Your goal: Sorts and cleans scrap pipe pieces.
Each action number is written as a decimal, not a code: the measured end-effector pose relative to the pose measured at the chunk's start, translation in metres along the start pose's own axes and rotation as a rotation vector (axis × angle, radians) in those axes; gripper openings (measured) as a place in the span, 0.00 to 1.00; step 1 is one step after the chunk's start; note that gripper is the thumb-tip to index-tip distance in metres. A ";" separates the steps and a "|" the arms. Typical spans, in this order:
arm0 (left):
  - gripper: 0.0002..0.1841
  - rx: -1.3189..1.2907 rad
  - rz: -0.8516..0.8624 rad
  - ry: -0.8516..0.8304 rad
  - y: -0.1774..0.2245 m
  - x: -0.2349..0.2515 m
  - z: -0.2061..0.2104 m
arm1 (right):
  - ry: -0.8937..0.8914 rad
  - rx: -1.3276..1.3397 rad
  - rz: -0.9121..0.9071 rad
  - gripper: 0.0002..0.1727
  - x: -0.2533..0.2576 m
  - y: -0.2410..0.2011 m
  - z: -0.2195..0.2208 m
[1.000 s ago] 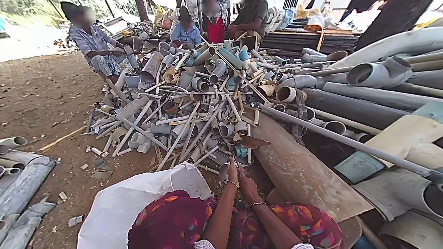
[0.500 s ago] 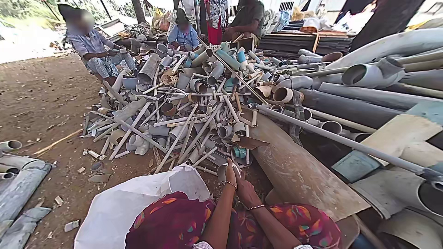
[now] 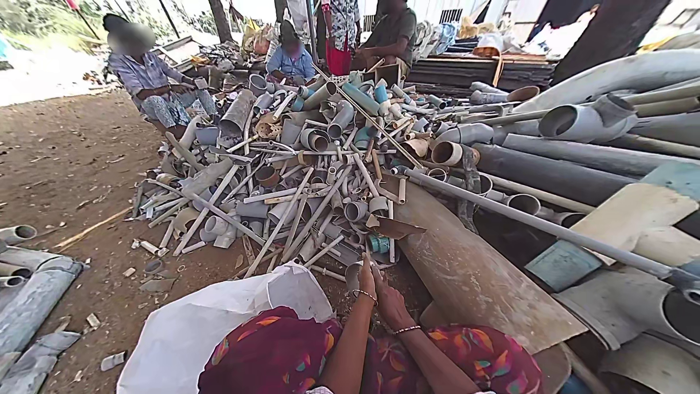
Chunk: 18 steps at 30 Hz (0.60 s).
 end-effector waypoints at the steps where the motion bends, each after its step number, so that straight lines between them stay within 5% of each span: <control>1: 0.34 -0.010 0.003 -0.001 0.000 0.002 0.000 | -0.002 -0.006 -0.018 0.41 -0.003 -0.004 0.000; 18: 0.36 0.019 -0.014 -0.052 -0.004 -0.002 0.004 | 0.006 0.036 0.021 0.43 0.002 0.006 0.002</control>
Point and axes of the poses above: each hand's wrist, its own x-axis towards the middle knuckle, its own z-axis out of the palm, y = z × x, the point moved 10 cm from there along x, towards the middle knuckle, and after that the axes turned 6 degrees about -z, right-handed, at the moved point
